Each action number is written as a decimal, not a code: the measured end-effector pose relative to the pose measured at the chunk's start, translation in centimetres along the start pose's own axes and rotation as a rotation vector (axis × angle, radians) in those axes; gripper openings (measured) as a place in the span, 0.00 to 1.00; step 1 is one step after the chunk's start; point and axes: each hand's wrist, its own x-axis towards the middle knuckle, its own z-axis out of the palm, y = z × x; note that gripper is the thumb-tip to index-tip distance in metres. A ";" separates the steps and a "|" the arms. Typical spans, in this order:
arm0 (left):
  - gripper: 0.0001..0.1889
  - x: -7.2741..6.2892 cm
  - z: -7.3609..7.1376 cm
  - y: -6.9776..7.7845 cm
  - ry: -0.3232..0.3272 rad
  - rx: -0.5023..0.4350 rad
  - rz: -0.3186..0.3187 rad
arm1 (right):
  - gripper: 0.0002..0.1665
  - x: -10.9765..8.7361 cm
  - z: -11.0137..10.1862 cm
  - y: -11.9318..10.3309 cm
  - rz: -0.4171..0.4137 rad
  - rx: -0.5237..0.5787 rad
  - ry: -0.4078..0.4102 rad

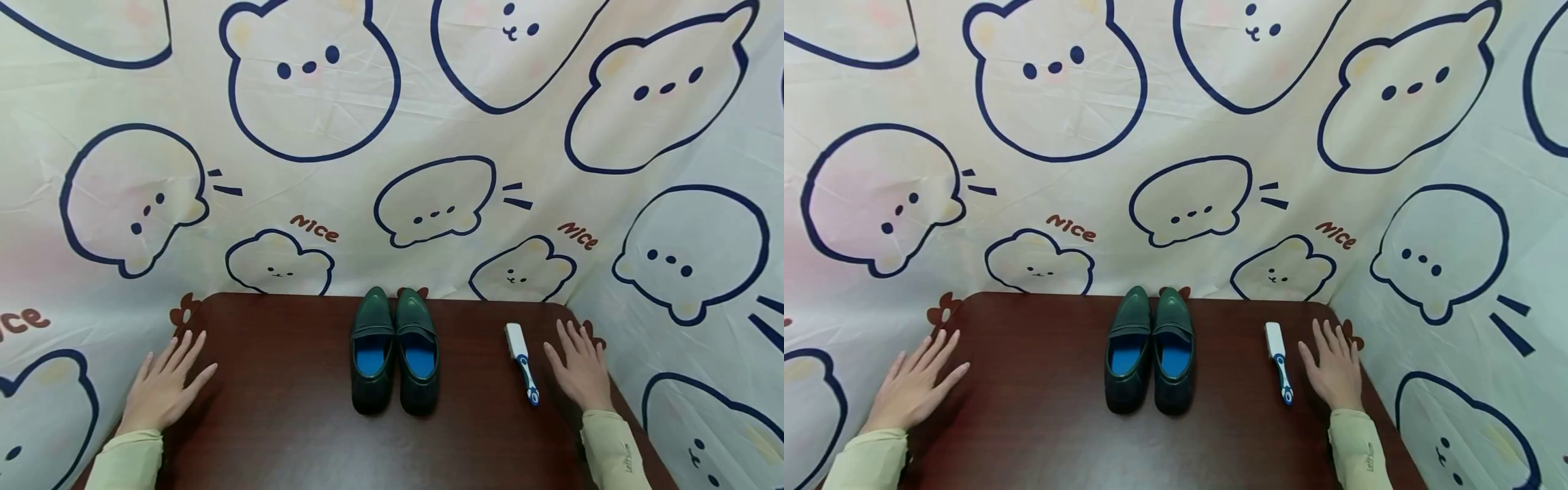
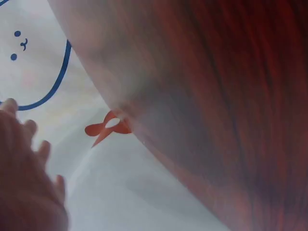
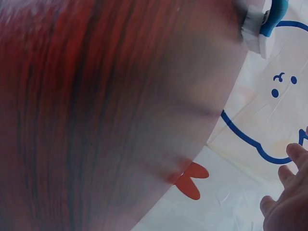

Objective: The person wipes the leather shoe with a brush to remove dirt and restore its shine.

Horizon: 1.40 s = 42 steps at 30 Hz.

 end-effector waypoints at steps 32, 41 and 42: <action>0.15 2.7 3.9 27.8 0.029 -0.050 0.574 | 0.31 1.8 4.4 -6.0 0.286 0.085 -0.342; 0.11 2.7 3.6 27.4 0.004 -0.066 0.588 | 0.28 1.3 4.4 -5.8 0.267 0.083 -0.367; 0.11 2.7 3.5 27.3 -0.003 -0.065 0.585 | 0.28 1.3 4.4 -5.7 0.261 0.083 -0.374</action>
